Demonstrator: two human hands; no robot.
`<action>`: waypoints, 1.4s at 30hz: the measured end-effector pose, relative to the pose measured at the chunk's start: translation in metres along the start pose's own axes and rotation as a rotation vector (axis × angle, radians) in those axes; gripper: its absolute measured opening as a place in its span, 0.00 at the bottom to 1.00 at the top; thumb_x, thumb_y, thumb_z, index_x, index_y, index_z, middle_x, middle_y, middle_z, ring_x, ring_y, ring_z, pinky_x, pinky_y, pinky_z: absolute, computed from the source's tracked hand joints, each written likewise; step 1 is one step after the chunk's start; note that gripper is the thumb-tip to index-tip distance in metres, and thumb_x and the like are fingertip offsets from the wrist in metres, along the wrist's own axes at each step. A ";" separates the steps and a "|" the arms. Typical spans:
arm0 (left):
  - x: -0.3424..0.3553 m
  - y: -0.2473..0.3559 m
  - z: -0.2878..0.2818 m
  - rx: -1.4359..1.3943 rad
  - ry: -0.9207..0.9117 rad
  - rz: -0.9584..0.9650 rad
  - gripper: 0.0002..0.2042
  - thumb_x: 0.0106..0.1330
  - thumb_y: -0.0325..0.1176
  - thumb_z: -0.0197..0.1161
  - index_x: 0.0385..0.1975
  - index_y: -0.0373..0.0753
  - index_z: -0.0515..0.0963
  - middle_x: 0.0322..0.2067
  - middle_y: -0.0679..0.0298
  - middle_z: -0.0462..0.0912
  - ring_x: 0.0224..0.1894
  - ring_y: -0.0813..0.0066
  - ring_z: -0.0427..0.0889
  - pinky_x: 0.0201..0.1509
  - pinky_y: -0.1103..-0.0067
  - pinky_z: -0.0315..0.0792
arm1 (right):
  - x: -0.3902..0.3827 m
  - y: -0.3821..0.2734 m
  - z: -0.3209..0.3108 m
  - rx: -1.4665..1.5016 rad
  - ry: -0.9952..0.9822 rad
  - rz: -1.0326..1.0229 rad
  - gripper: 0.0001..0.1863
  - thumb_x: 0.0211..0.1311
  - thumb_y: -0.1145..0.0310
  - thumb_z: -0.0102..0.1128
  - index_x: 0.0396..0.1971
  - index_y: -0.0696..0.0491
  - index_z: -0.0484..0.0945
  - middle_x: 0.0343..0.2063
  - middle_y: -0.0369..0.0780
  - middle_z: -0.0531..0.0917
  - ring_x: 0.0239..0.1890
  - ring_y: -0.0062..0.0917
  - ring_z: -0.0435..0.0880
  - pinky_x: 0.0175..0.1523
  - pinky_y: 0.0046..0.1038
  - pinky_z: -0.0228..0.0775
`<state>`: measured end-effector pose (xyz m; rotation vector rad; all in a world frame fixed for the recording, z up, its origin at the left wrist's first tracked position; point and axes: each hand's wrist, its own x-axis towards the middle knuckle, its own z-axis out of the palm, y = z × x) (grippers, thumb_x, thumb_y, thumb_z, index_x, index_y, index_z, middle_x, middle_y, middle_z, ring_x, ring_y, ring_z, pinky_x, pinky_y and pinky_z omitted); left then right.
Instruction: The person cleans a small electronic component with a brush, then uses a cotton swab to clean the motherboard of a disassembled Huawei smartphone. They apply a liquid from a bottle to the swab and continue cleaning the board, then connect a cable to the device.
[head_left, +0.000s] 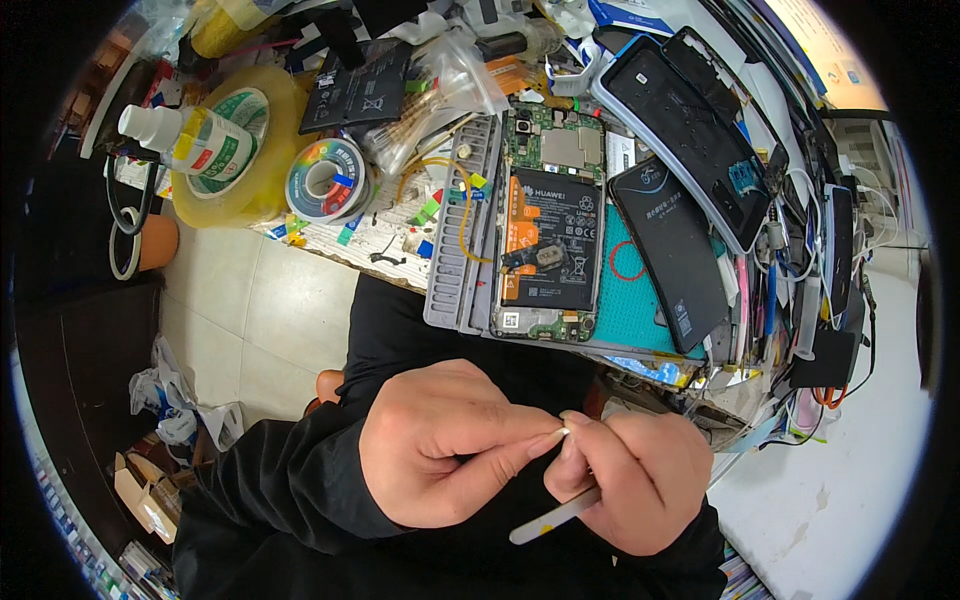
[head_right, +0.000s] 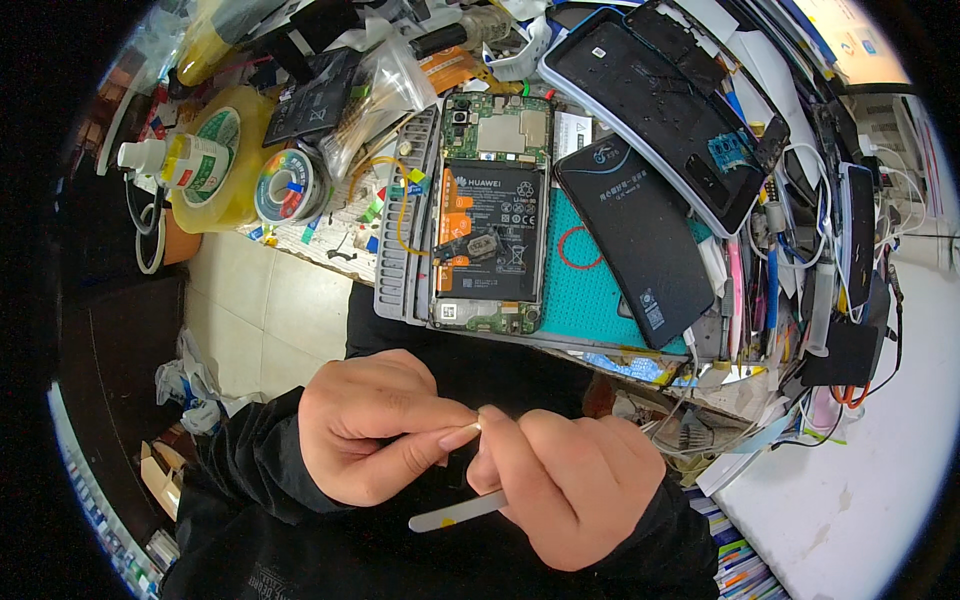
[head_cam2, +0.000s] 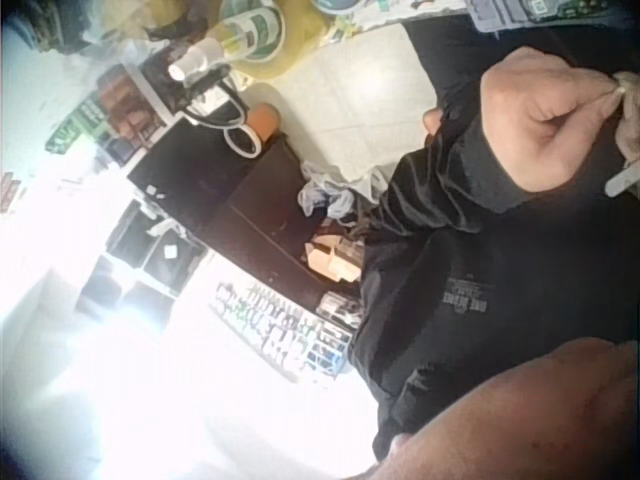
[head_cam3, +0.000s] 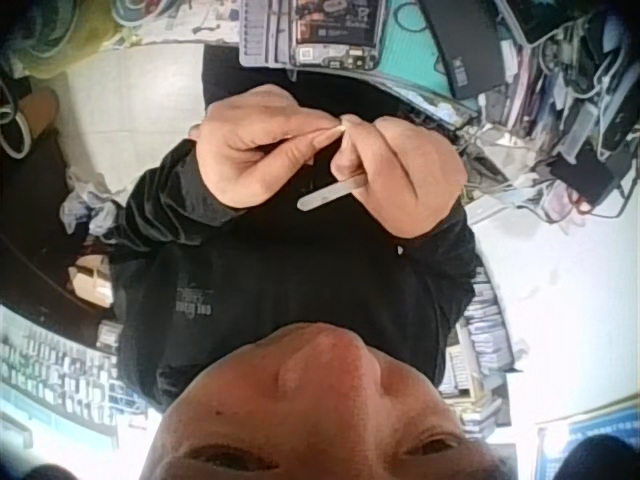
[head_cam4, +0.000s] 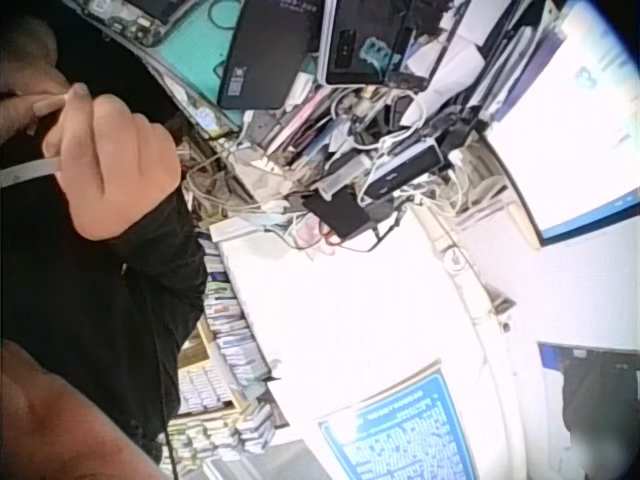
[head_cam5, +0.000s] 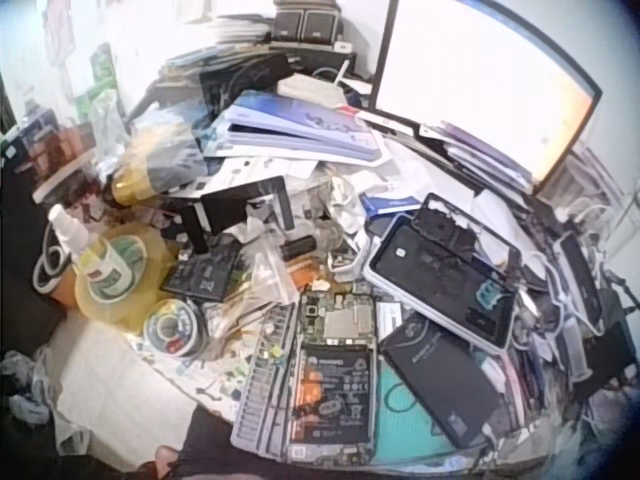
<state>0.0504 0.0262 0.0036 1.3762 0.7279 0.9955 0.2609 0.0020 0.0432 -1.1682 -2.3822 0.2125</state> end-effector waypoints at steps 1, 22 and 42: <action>0.001 0.001 0.000 -0.001 0.009 0.013 0.06 0.62 0.19 0.66 0.37 0.31 0.86 0.20 0.60 0.84 0.19 0.67 0.80 0.28 0.74 0.68 | 0.002 -0.002 0.000 0.004 0.023 0.027 0.16 0.49 0.72 0.71 0.40 0.58 0.85 0.28 0.36 0.78 0.19 0.22 0.74 0.22 0.23 0.62; 0.005 0.011 -0.005 0.046 0.044 -0.076 0.10 0.60 0.20 0.68 0.41 0.34 0.87 0.21 0.61 0.84 0.22 0.68 0.82 0.29 0.76 0.70 | 0.016 -0.003 -0.002 0.273 0.088 0.264 0.17 0.50 0.79 0.72 0.43 0.58 0.85 0.31 0.39 0.80 0.26 0.27 0.82 0.29 0.24 0.74; 0.017 0.011 -0.009 -0.047 -0.002 0.113 0.11 0.61 0.17 0.64 0.42 0.30 0.85 0.20 0.56 0.82 0.19 0.61 0.80 0.23 0.73 0.69 | 0.014 -0.012 0.006 0.062 0.217 0.276 0.11 0.51 0.75 0.70 0.36 0.54 0.82 0.31 0.39 0.80 0.25 0.30 0.81 0.28 0.27 0.74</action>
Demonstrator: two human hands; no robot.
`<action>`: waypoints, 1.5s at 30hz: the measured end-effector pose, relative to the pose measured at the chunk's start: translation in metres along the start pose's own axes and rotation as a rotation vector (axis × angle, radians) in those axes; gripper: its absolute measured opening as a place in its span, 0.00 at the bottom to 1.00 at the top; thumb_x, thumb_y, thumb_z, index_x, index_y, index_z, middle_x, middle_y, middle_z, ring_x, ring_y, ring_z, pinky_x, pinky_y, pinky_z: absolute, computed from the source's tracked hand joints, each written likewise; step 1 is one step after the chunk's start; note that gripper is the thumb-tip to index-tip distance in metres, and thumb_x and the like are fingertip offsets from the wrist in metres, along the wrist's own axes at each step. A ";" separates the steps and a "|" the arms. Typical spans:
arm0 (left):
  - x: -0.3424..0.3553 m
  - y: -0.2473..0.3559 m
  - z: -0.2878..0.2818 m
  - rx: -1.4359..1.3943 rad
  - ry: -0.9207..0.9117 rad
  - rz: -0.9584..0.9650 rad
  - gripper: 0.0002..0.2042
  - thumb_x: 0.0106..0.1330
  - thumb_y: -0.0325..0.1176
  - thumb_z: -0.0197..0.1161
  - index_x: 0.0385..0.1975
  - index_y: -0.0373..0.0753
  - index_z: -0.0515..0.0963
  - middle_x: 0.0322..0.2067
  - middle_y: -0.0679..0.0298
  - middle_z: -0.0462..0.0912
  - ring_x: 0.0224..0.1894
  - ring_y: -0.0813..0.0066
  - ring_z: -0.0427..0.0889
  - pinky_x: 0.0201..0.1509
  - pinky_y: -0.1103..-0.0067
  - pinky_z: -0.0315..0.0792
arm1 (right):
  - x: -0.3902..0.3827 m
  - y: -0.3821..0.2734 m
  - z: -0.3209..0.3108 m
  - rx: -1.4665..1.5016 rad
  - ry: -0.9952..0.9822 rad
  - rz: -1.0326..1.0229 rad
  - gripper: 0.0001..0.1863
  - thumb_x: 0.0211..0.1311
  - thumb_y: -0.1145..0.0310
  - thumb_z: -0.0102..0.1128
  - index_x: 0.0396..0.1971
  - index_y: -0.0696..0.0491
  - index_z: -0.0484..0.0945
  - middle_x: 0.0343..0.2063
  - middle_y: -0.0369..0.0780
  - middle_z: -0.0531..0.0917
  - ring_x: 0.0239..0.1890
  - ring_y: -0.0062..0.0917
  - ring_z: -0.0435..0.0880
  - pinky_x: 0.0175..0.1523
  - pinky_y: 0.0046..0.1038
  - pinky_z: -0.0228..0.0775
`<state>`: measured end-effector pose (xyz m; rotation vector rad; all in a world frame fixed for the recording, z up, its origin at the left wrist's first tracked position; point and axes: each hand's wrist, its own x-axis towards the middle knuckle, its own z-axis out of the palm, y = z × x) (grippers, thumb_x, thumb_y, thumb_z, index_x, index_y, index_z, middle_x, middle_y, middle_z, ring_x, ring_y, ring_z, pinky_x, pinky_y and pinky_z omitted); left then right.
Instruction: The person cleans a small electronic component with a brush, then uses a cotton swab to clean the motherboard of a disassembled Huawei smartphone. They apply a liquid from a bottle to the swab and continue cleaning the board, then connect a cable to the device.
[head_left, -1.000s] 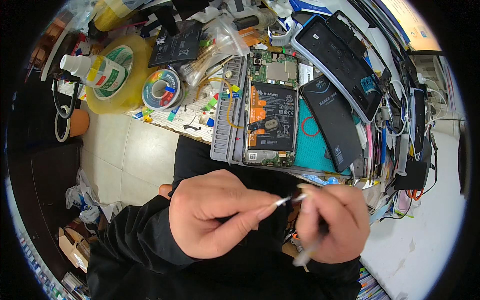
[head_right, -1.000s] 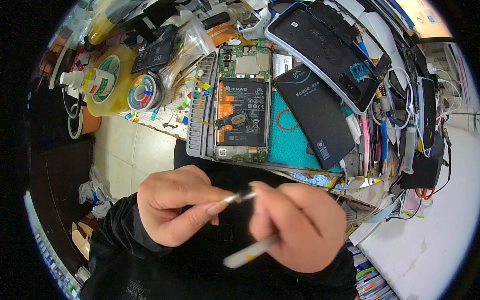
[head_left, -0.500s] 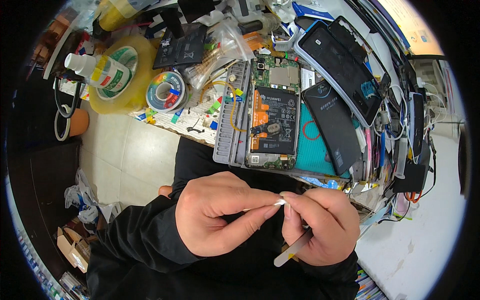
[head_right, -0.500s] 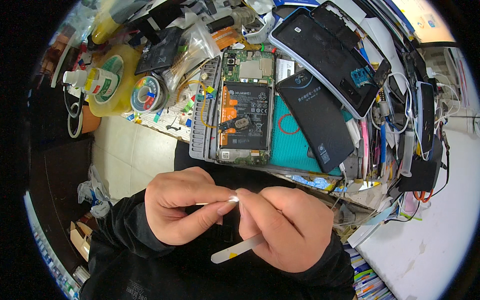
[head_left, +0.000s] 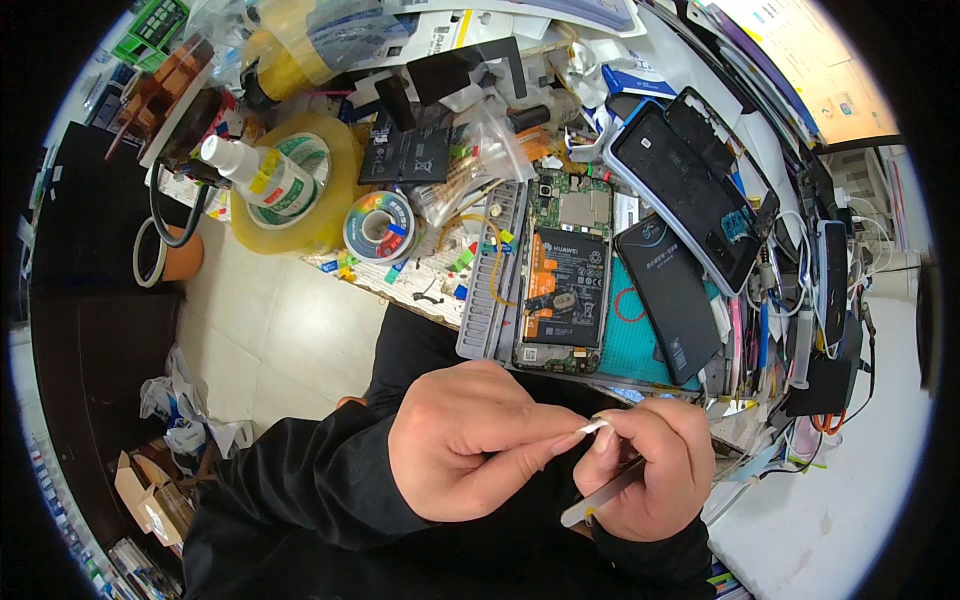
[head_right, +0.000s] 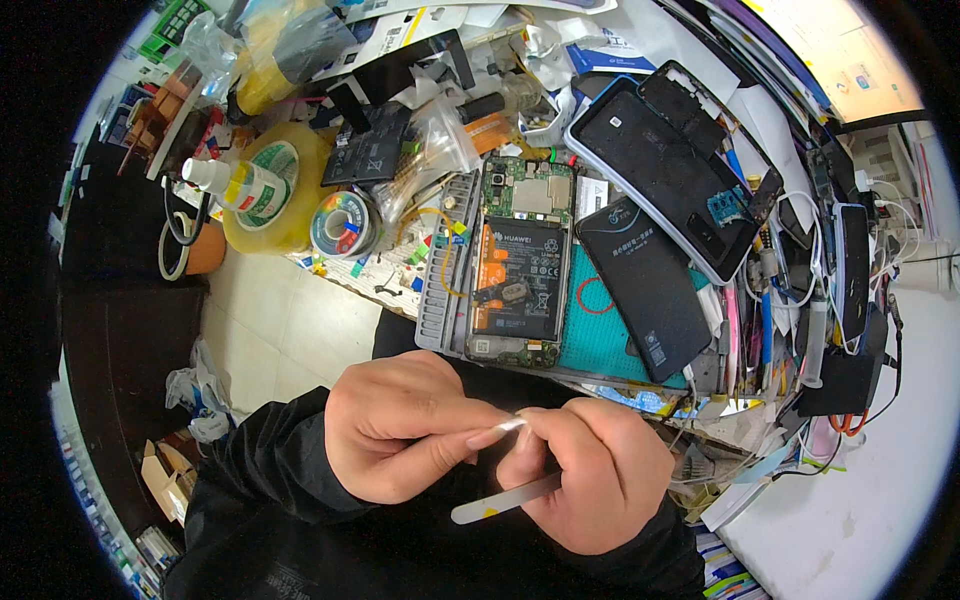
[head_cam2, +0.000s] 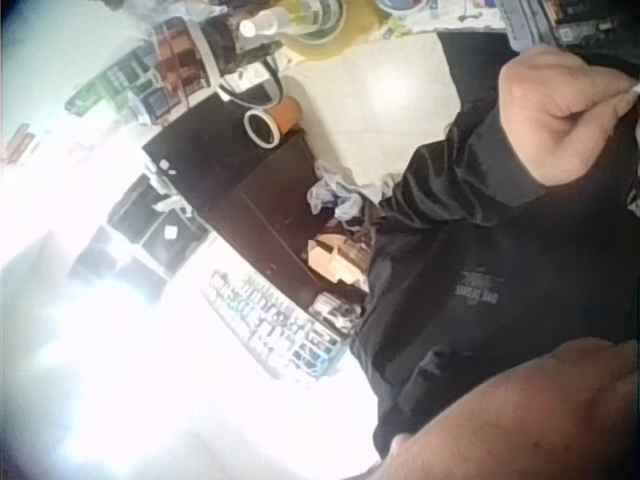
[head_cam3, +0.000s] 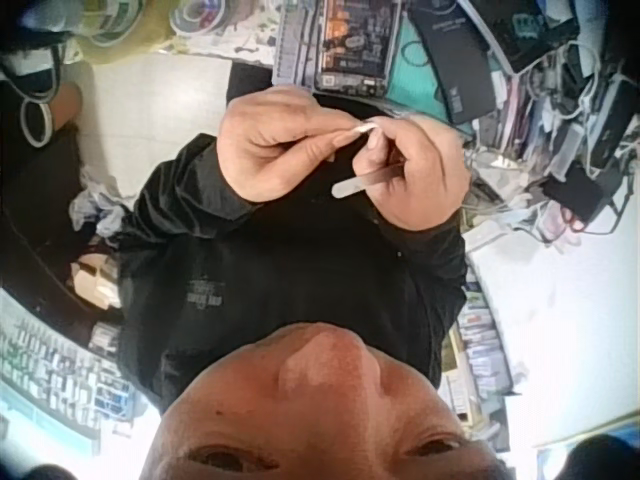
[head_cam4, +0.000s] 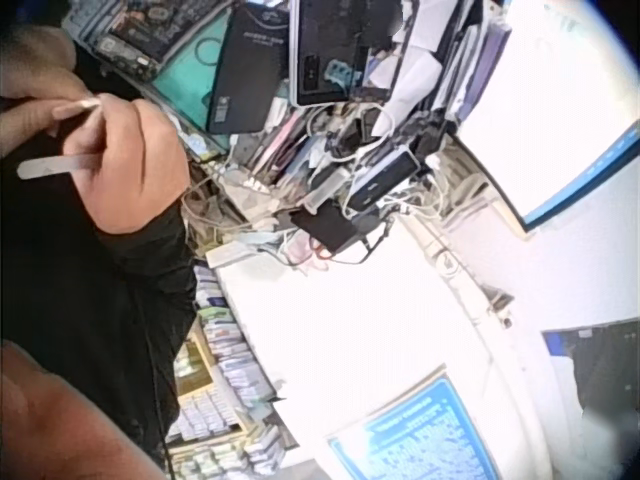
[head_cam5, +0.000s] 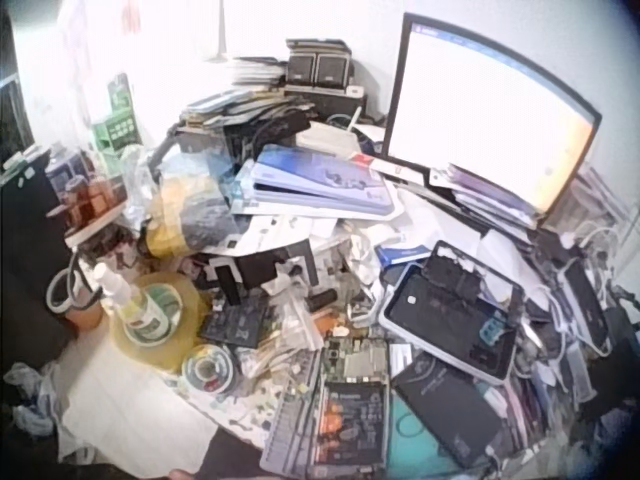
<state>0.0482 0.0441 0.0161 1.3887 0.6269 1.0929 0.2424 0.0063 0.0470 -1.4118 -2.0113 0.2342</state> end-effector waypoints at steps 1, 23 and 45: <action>0.001 0.000 0.000 0.009 -0.001 0.008 0.11 0.61 0.17 0.64 0.42 0.30 0.85 0.20 0.57 0.82 0.20 0.61 0.80 0.24 0.73 0.69 | 0.001 0.001 -0.002 -0.013 0.010 -0.006 0.11 0.51 0.75 0.70 0.37 0.54 0.82 0.31 0.39 0.80 0.26 0.30 0.81 0.29 0.28 0.75; 0.031 0.000 -0.030 0.917 0.027 0.389 0.20 0.50 0.27 0.76 0.46 0.40 0.86 0.44 0.61 0.85 0.44 0.62 0.83 0.48 0.70 0.74 | -0.003 0.007 0.002 0.834 -0.022 0.692 0.02 0.64 0.82 0.63 0.35 0.61 0.83 0.30 0.34 0.79 0.26 0.10 0.71 0.32 0.15 0.60; -0.060 -0.010 -0.031 -0.558 0.412 -0.536 0.05 0.72 0.26 0.63 0.34 0.32 0.82 0.33 0.58 0.86 0.32 0.76 0.83 0.32 0.80 0.75 | -0.034 0.005 -0.020 0.603 0.066 0.233 0.24 0.81 0.56 0.35 0.35 0.59 0.74 0.26 0.43 0.72 0.25 0.25 0.70 0.31 0.26 0.62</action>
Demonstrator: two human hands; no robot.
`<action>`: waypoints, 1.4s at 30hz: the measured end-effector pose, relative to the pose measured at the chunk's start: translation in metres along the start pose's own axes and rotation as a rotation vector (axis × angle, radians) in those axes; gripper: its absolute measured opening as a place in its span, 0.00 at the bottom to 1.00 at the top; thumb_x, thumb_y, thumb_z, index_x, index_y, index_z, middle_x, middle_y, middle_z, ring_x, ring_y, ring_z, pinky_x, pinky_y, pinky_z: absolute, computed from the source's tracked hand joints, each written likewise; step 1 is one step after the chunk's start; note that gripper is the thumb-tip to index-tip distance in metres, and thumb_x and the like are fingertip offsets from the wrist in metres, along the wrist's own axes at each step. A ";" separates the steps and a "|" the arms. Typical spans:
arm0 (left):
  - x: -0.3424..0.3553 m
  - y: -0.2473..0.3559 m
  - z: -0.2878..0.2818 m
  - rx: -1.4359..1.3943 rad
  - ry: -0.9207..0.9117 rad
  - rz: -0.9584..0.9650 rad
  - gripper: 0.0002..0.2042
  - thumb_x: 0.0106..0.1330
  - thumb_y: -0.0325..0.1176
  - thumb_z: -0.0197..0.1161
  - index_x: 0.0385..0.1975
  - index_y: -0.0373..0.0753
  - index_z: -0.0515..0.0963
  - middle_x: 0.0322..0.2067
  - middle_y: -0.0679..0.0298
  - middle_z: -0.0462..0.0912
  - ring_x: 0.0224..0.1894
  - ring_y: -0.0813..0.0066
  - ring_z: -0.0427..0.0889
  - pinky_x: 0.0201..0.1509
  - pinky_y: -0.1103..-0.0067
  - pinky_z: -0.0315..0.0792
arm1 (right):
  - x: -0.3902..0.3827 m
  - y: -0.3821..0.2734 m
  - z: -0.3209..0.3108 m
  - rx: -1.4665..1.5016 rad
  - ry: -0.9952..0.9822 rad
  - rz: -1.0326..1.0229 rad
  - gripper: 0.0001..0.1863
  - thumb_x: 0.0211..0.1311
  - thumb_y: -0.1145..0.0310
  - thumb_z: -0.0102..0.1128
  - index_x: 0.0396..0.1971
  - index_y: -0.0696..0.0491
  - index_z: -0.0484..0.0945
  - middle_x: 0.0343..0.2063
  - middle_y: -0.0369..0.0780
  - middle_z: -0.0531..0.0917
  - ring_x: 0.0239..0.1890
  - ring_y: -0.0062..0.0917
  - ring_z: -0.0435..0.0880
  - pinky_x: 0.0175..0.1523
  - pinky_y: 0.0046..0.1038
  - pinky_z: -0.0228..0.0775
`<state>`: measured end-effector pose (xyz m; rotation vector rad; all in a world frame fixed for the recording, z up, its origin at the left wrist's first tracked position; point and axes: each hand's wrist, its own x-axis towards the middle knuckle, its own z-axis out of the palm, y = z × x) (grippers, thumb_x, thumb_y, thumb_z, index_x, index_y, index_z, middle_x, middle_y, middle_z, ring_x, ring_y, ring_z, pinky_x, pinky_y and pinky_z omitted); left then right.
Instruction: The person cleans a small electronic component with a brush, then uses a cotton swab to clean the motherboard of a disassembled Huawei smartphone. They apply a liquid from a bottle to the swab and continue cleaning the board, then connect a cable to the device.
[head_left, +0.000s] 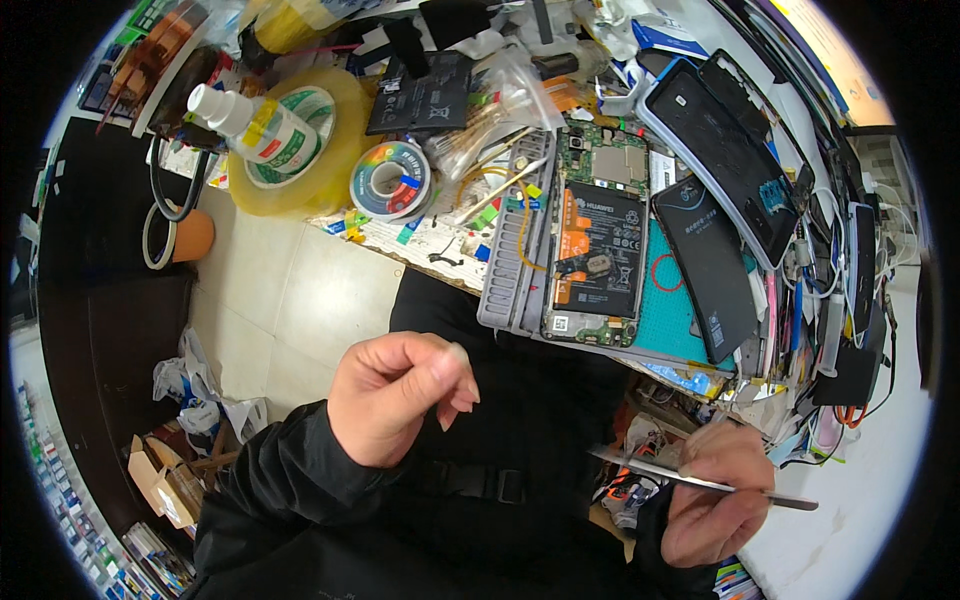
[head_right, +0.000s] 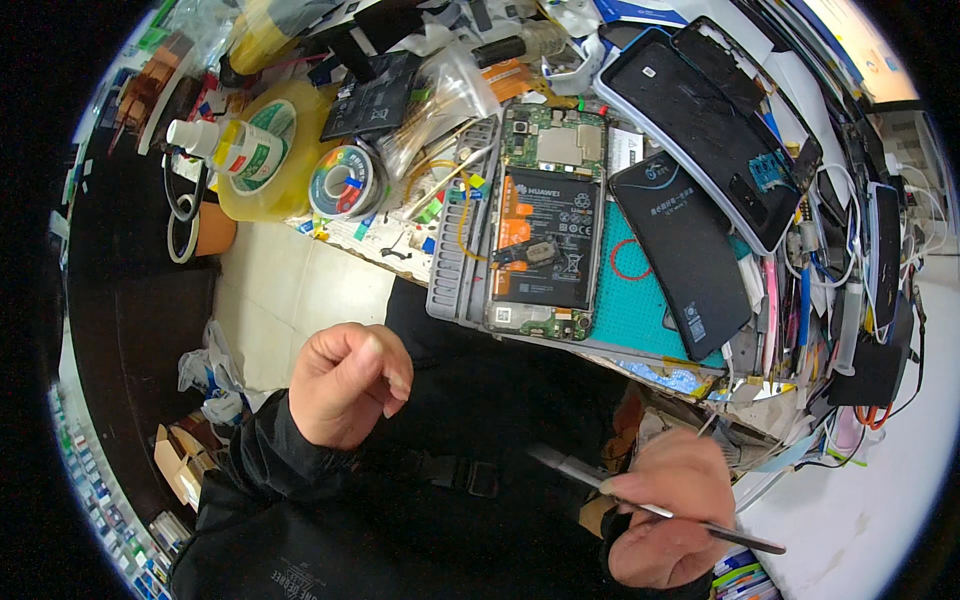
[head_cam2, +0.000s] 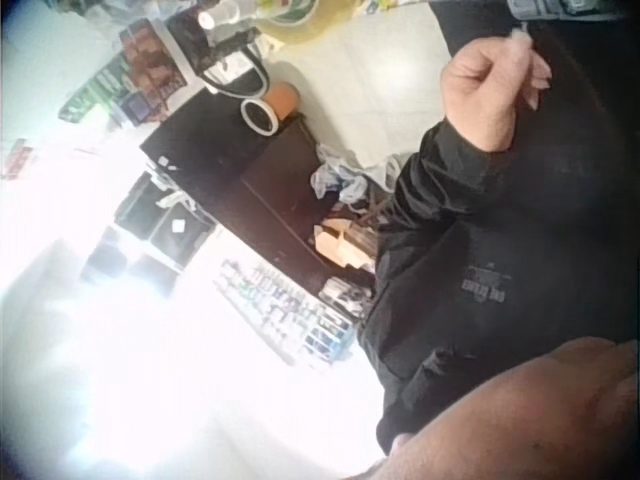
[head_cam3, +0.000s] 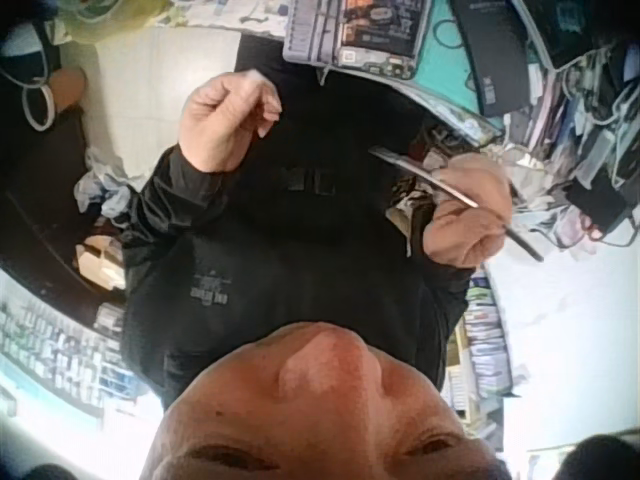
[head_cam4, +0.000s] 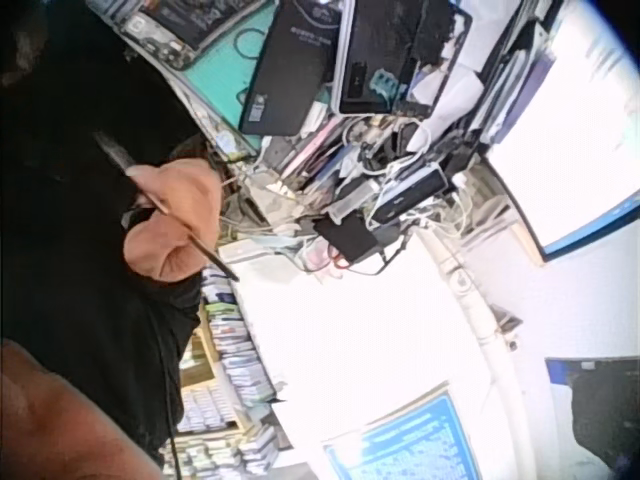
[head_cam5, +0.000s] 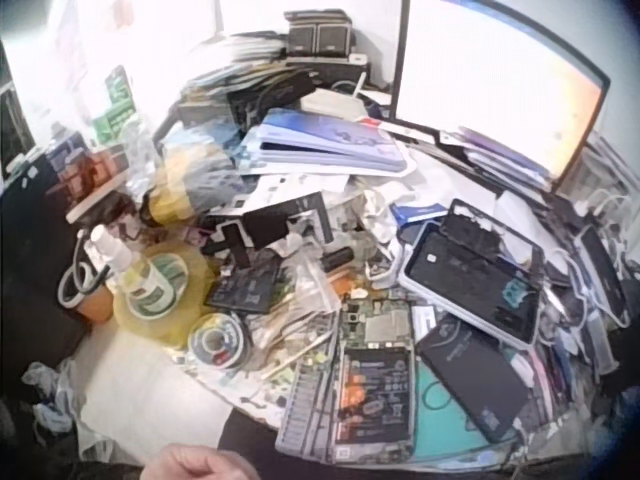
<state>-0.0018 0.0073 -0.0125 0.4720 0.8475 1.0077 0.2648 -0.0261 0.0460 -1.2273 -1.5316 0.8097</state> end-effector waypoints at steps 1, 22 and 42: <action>0.000 0.000 -0.001 -0.020 0.020 -0.040 0.05 0.72 0.26 0.63 0.35 0.32 0.83 0.33 0.58 0.86 0.32 0.75 0.83 0.33 0.81 0.75 | -0.001 -0.001 0.003 -0.043 -0.009 -0.019 0.22 0.81 0.57 0.39 0.37 0.60 0.75 0.27 0.44 0.74 0.24 0.25 0.73 0.30 0.25 0.65; -0.002 0.022 0.009 0.080 -0.069 -0.123 0.22 0.81 0.41 0.49 0.32 0.29 0.81 0.29 0.55 0.83 0.27 0.74 0.81 0.33 0.81 0.76 | 0.022 -0.021 0.022 -0.174 -0.383 -0.264 0.15 0.67 0.58 0.67 0.44 0.55 0.82 0.38 0.49 0.87 0.29 0.31 0.84 0.34 0.28 0.73; -0.022 0.040 -0.005 0.211 -0.148 0.058 0.15 0.79 0.33 0.54 0.36 0.30 0.84 0.37 0.56 0.85 0.33 0.75 0.83 0.37 0.82 0.78 | 0.043 -0.051 0.043 -0.048 -0.362 -0.295 0.10 0.64 0.70 0.68 0.35 0.64 0.84 0.34 0.51 0.88 0.32 0.39 0.87 0.36 0.32 0.77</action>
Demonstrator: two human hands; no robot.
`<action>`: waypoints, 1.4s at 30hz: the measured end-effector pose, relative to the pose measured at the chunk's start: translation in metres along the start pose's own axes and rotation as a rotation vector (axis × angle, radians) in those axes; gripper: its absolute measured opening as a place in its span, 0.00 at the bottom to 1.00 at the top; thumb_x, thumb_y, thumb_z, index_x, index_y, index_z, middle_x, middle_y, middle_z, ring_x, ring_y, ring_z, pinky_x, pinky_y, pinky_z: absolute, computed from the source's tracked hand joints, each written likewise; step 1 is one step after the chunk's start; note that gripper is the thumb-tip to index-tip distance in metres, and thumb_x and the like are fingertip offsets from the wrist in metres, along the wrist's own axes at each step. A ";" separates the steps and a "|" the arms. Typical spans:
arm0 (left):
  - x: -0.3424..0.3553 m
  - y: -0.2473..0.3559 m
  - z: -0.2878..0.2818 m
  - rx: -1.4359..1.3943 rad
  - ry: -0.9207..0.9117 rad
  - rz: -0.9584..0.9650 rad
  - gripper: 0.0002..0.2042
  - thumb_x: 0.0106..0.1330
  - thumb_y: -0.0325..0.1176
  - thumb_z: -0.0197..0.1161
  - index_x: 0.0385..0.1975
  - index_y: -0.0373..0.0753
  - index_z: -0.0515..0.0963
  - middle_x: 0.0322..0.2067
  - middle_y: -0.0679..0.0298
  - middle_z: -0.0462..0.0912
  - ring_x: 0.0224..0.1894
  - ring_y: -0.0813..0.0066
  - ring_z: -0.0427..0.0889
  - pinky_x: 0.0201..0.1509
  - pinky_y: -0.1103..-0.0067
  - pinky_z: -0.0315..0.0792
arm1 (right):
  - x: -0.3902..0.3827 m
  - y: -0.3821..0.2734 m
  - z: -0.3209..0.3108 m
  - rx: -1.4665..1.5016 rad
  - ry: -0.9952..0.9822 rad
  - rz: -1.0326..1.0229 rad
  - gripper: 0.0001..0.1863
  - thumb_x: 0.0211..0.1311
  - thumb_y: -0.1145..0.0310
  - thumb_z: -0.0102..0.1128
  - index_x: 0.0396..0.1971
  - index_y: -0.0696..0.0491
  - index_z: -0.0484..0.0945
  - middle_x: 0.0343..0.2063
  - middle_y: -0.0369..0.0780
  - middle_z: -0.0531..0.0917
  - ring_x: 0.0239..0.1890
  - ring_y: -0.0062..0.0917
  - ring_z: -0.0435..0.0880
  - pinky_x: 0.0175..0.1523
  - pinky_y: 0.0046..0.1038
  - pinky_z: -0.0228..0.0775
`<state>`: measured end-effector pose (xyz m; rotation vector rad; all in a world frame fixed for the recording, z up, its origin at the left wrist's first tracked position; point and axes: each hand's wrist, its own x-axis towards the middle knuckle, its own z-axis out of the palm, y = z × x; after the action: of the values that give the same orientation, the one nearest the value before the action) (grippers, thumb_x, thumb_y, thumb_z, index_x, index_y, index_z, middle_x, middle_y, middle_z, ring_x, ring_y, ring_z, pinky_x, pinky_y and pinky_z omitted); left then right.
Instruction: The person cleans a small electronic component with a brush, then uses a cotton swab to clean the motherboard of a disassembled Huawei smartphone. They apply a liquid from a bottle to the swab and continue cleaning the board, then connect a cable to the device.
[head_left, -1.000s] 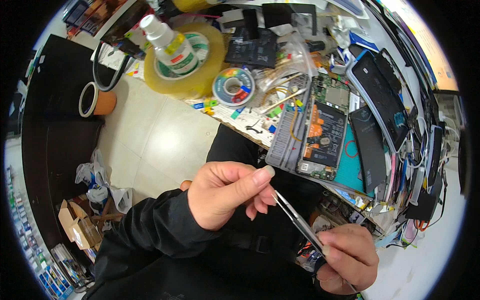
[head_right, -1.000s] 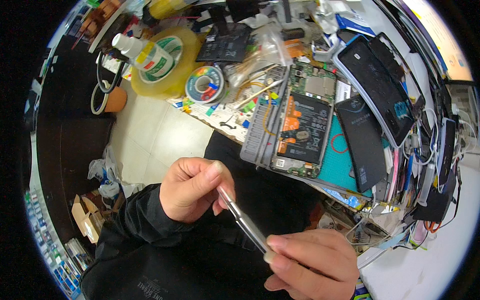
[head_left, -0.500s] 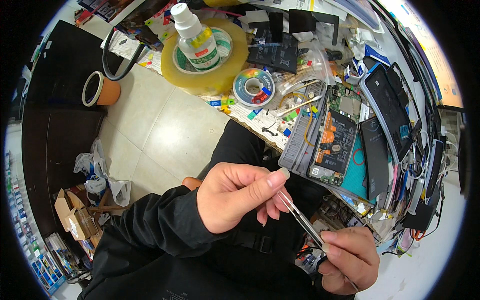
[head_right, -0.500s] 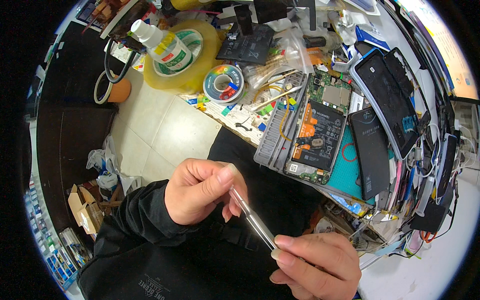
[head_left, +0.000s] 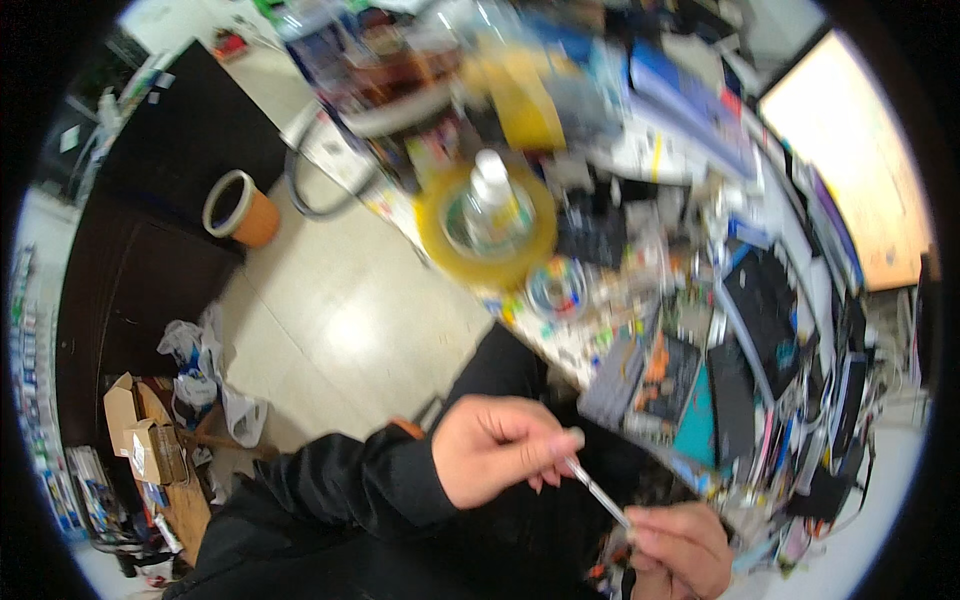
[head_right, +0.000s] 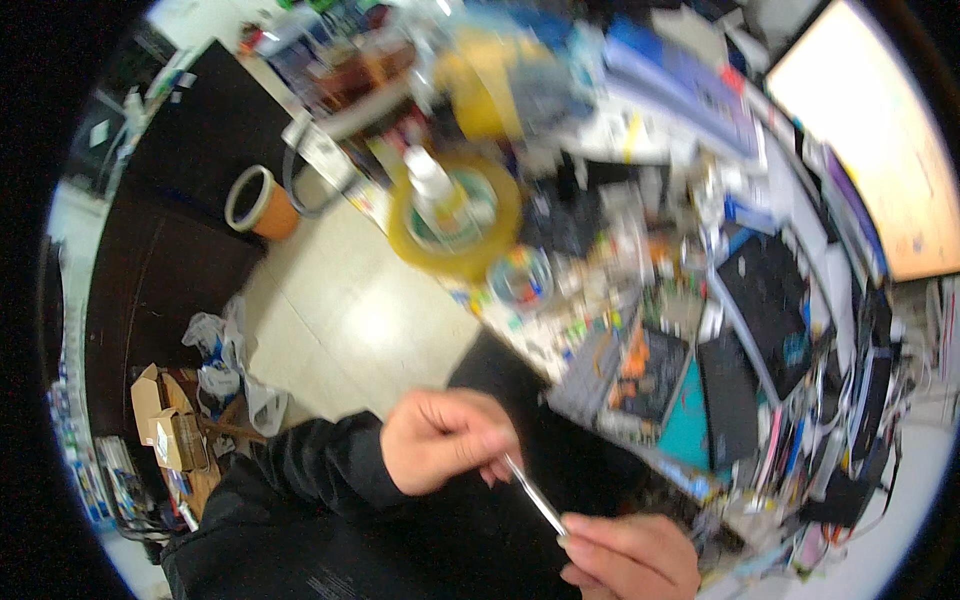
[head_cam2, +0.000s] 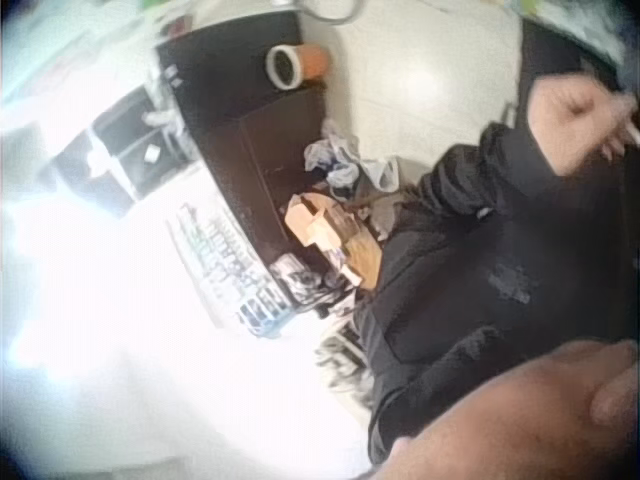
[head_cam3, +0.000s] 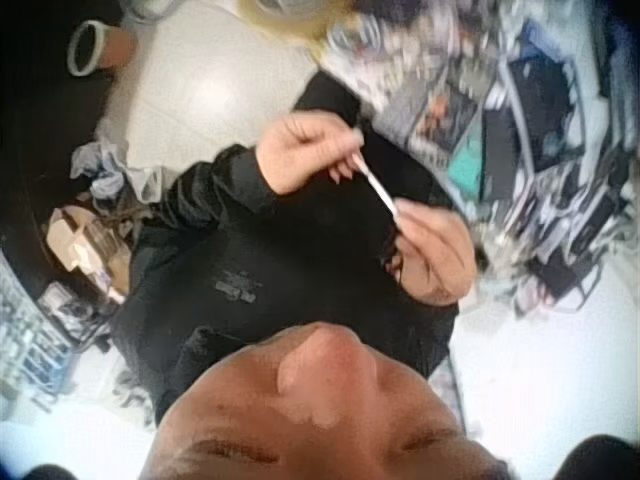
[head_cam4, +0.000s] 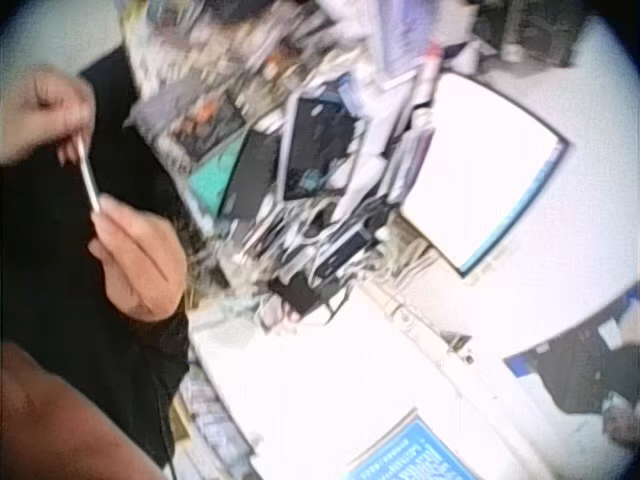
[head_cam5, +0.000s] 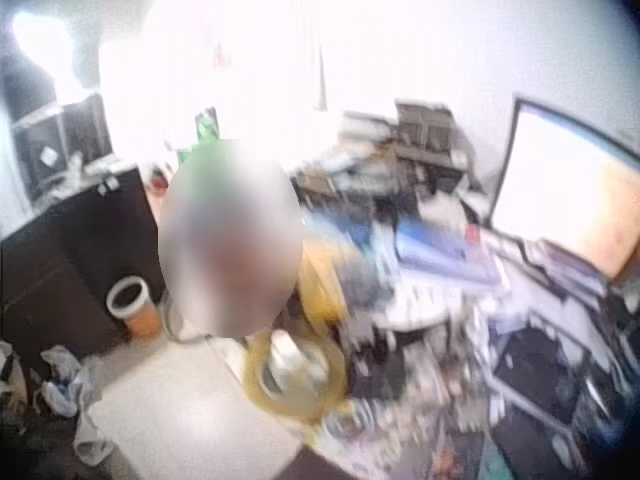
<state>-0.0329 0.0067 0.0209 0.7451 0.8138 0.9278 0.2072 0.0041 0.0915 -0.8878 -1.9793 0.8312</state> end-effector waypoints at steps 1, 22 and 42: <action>-0.003 0.012 -0.006 0.146 -0.058 0.112 0.14 0.79 0.32 0.53 0.47 0.29 0.83 0.41 0.54 0.86 0.35 0.74 0.84 0.38 0.82 0.78 | 0.007 -0.006 -0.001 -0.015 0.002 -0.019 0.10 0.64 0.70 0.68 0.34 0.64 0.84 0.34 0.51 0.88 0.31 0.39 0.87 0.36 0.31 0.77; 0.066 0.267 -0.129 1.985 0.223 0.624 0.07 0.70 0.36 0.61 0.37 0.38 0.78 0.29 0.56 0.81 0.37 0.54 0.82 0.44 0.64 0.73 | 0.257 -0.050 0.015 -0.136 0.082 -0.120 0.05 0.64 0.76 0.68 0.38 0.58 0.85 0.30 0.36 0.83 0.31 0.16 0.79 0.38 0.19 0.70; 0.049 0.241 -0.161 0.809 0.645 1.065 0.11 0.76 0.36 0.56 0.37 0.33 0.75 0.32 0.55 0.85 0.30 0.62 0.85 0.33 0.70 0.76 | 0.353 -0.042 0.091 -0.163 0.016 -0.171 0.08 0.67 0.69 0.62 0.39 0.58 0.80 0.22 0.41 0.84 0.23 0.25 0.82 0.31 0.28 0.72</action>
<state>-0.2439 0.1801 0.1284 1.7133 1.4269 1.8792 -0.0369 0.2465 0.2205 -0.8001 -2.0980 0.5708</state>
